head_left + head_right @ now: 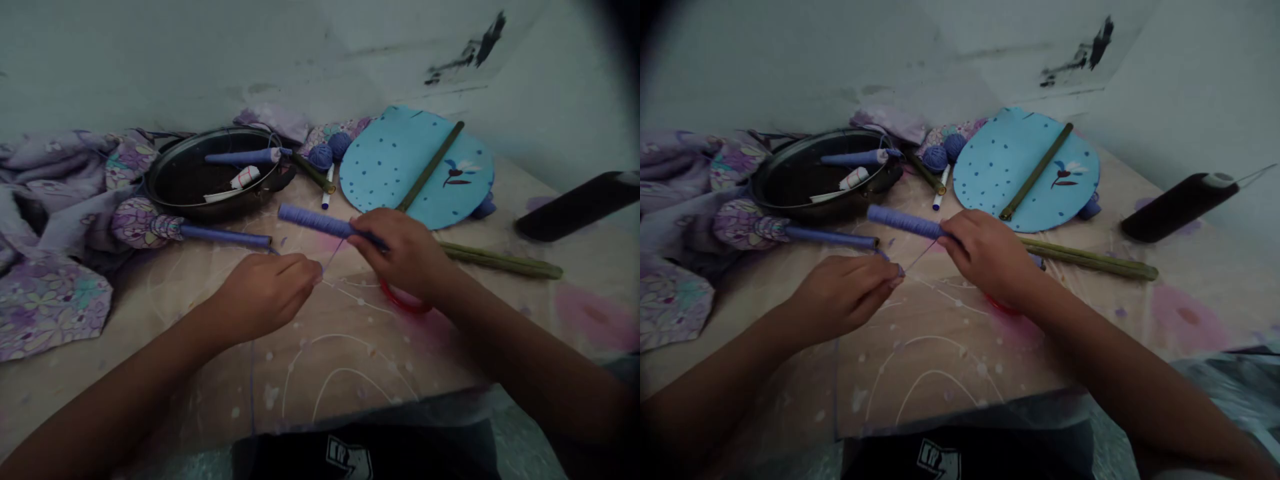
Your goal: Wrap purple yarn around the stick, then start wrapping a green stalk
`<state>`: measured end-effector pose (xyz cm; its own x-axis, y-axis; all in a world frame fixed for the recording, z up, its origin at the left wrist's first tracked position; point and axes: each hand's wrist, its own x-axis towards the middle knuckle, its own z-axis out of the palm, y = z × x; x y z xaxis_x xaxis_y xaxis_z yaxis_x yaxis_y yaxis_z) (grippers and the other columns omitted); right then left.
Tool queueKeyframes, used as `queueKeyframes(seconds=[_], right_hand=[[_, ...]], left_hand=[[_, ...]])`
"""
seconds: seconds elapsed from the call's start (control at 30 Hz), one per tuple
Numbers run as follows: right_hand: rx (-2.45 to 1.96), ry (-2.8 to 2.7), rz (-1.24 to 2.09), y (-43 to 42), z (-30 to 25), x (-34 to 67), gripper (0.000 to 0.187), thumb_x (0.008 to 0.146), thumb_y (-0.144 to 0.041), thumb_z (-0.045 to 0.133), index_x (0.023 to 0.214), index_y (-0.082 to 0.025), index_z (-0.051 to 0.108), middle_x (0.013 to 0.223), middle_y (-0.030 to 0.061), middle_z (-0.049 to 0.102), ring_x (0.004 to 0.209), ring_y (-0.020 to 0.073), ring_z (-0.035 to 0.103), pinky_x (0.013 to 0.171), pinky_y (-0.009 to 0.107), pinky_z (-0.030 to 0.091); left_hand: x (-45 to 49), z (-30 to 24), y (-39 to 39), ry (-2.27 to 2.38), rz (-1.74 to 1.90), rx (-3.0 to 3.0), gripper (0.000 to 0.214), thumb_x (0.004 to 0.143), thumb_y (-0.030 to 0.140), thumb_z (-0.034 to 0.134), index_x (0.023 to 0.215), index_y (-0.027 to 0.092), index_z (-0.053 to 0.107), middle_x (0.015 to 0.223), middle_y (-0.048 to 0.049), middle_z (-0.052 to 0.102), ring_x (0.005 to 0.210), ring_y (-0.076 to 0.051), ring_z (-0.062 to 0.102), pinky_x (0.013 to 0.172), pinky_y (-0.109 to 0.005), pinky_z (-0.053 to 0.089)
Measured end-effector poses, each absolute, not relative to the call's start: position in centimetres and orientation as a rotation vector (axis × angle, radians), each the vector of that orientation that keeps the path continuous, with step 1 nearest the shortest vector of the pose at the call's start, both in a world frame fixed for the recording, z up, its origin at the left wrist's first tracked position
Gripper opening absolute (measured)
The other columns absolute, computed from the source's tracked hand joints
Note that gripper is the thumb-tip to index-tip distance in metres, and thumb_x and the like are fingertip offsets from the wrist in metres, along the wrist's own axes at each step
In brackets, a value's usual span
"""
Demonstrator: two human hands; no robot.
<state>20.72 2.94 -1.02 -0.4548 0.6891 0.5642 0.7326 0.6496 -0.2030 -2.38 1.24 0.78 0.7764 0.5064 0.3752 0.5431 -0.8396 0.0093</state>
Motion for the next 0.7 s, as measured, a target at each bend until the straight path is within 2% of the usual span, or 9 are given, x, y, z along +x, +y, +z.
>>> queueKeyframes(seconds=[0.1, 0.2, 0.33, 0.43, 0.5, 0.6, 0.7], right_hand=[[-1.02, -2.593, -0.013, 2.2, -0.8, 19.9, 0.023, 0.089, -0.024, 0.046, 0.093, -0.01, 0.064, 0.089, 0.0126, 0.066, 0.084, 0.0221, 0.06, 0.074, 0.036, 0.048], [-0.746, -2.785, 0.104, 0.8, 0.1, 19.3, 0.023, 0.089, -0.023, 0.046, 0.09, -0.011, 0.066, 0.084, 0.011, 0.066, 0.08, 0.0195, 0.06, 0.07, 0.034, 0.049], [-0.475, -2.572, 0.391, 0.2, 0.7, 19.8, 0.017, 0.087, -0.023, 0.052, 0.091, -0.012, 0.064, 0.085, 0.0079, 0.068, 0.084, 0.0158, 0.062, 0.074, 0.029, 0.049], [-0.621, -2.222, 0.456, 0.9, 0.3, 20.2, 0.012, 0.085, -0.024, 0.056, 0.093, -0.017, 0.062, 0.088, 0.0044, 0.069, 0.083, 0.0125, 0.063, 0.075, 0.026, 0.05], [-0.817, -2.071, 0.418, 1.4, -0.1, 20.2, 0.011, 0.084, -0.026, 0.058, 0.092, -0.019, 0.063, 0.087, 0.003, 0.069, 0.077, 0.0117, 0.063, 0.068, 0.024, 0.05], [-0.965, -2.028, 0.359, 1.8, -0.7, 19.6, 0.014, 0.085, -0.026, 0.057, 0.092, -0.017, 0.064, 0.086, 0.0039, 0.069, 0.071, 0.0119, 0.062, 0.062, 0.024, 0.048], [-0.986, -2.11, 0.249, 1.6, -1.0, 18.8, 0.015, 0.085, -0.024, 0.055, 0.091, -0.012, 0.063, 0.085, 0.006, 0.069, 0.075, 0.0143, 0.062, 0.068, 0.027, 0.047]], left_hand=[[-3.1, 1.6, 1.9, -0.851, -0.613, -2.819, 0.017, 0.088, 0.022, 0.042, 0.087, 0.018, 0.058, 0.073, -0.0027, 0.066, 0.063, -0.014, 0.06, 0.055, -0.026, 0.041], [-3.2, 1.3, 2.7, -0.841, -0.586, -2.862, 0.018, 0.088, 0.02, 0.041, 0.086, 0.017, 0.058, 0.074, -0.0032, 0.066, 0.064, -0.014, 0.059, 0.056, -0.026, 0.04], [-2.4, 0.0, 2.8, -0.773, -0.539, -3.142, 0.017, 0.088, 0.018, 0.041, 0.085, 0.016, 0.057, 0.074, -0.0012, 0.065, 0.066, -0.012, 0.06, 0.058, -0.023, 0.042], [-1.8, -0.7, 2.4, -0.831, -0.667, -3.204, 0.018, 0.088, 0.021, 0.042, 0.078, 0.017, 0.056, 0.067, 0.0005, 0.063, 0.059, -0.01, 0.056, 0.055, -0.022, 0.042], [-1.7, -0.9, 2.2, -0.921, -0.804, -3.073, 0.018, 0.089, 0.022, 0.042, 0.081, 0.017, 0.057, 0.069, -0.0009, 0.064, 0.06, -0.011, 0.056, 0.055, -0.024, 0.041], [-1.8, -0.7, 2.0, -1.013, -0.813, -2.924, 0.016, 0.089, 0.022, 0.043, 0.085, 0.017, 0.057, 0.073, -0.0018, 0.066, 0.06, -0.011, 0.057, 0.055, -0.024, 0.042], [-2.1, -0.5, 2.0, -0.904, -0.693, -2.784, 0.014, 0.087, 0.02, 0.045, 0.084, 0.015, 0.058, 0.071, -0.0019, 0.066, 0.057, -0.012, 0.057, 0.051, -0.025, 0.04]])
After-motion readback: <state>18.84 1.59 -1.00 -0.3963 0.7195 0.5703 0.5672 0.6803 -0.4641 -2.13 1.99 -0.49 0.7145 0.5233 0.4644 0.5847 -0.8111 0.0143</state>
